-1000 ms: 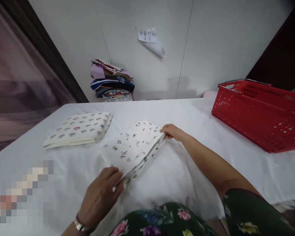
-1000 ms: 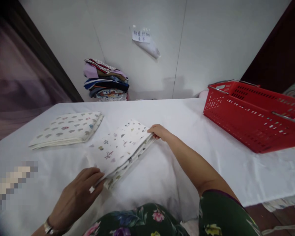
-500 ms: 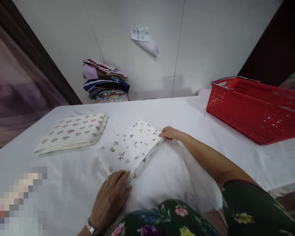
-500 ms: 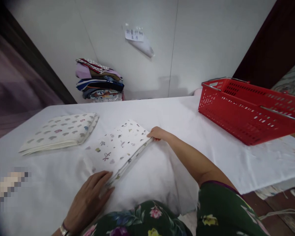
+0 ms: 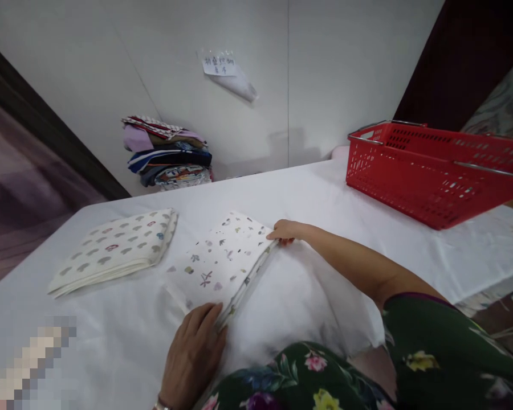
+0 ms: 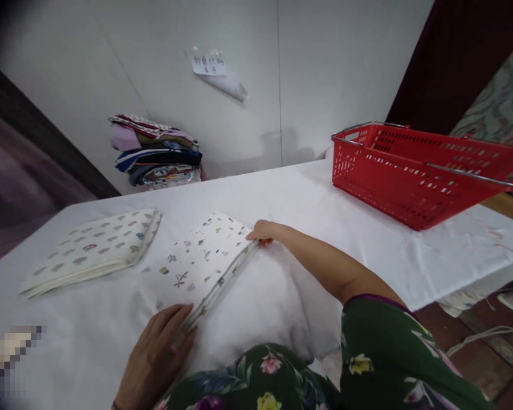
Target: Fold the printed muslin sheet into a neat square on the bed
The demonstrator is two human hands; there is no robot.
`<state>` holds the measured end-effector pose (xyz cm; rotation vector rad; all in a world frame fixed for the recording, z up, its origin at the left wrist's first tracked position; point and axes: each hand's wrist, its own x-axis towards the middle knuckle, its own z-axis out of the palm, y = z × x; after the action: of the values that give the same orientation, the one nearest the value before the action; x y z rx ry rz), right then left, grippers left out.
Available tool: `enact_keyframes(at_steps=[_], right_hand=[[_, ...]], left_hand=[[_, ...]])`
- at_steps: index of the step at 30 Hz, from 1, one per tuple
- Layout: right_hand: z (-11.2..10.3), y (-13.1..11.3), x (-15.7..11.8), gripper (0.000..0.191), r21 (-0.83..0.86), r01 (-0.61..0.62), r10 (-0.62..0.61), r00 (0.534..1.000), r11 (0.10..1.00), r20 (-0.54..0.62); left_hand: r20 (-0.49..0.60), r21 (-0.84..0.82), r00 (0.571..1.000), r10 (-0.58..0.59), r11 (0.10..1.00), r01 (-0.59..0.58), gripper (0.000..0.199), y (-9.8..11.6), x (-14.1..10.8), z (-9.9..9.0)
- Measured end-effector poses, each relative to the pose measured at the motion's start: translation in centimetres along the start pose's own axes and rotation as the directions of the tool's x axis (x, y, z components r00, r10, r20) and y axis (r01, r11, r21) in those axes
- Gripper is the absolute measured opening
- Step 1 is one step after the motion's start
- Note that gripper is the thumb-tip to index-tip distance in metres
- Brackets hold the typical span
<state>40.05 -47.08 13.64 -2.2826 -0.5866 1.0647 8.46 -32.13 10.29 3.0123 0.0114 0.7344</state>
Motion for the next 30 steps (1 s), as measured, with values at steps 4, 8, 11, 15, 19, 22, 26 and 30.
enact_keyframes(at_steps=[4, 8, 11, 15, 19, 22, 26, 30], right_hand=[[-0.4, -0.8, 0.3, 0.022, 0.041, 0.033, -0.031, 0.999, 0.999, -0.037], [-1.4, -2.5, 0.3, 0.02, 0.159, 0.174, -0.16, 0.982, 0.972, -0.099], [-1.8, -3.0, 0.4, 0.017, 0.247, 0.224, -0.193, 0.971, 0.943, -0.143], [-1.1, -1.4, 1.0, 0.015, 0.183, 0.09, -0.071, 0.991, 0.979, -0.11], [-0.3, 0.3, 1.4, 0.014, 0.154, 0.053, -0.04, 0.996, 0.987, -0.085], [-0.4, 0.5, 1.4, 0.017, 0.118, 0.026, -0.017, 0.997, 0.993, -0.074], [-0.7, 0.3, 1.5, 0.023, 0.076, -0.018, 0.022, 0.998, 0.997, -0.052], [-0.7, 0.1, 1.6, 0.024, 0.086, -0.046, 0.049, 0.998, 0.995, -0.029]], left_hand=[[0.017, 0.01, 1.0, 0.017, 1.0, -0.017, 0.037, -0.2, -0.2, 0.2], [0.037, 0.013, 0.999, 0.019, 1.0, -0.019, 0.042, -0.3, -0.2, 0.1], [0.038, 0.03, 0.999, 0.017, 0.999, -0.018, 0.042, -0.2, 0.0, 0.1], [0.028, 0.026, 0.999, 0.024, 0.999, -0.024, 0.039, 0.0, 0.1, 0.3], [0.026, 0.018, 0.999, 0.041, 0.999, -0.041, 0.042, 0.0, 0.0, 0.7], [0.035, 0.016, 0.999, 0.034, 0.999, -0.035, 0.047, -0.1, -0.2, 0.7], [0.035, 0.004, 0.999, 0.023, 1.0, -0.023, 0.05, -0.1, -0.4, 0.6], [0.034, -0.006, 0.999, 0.021, 1.0, -0.021, 0.049, -0.1, -0.7, 0.8]])
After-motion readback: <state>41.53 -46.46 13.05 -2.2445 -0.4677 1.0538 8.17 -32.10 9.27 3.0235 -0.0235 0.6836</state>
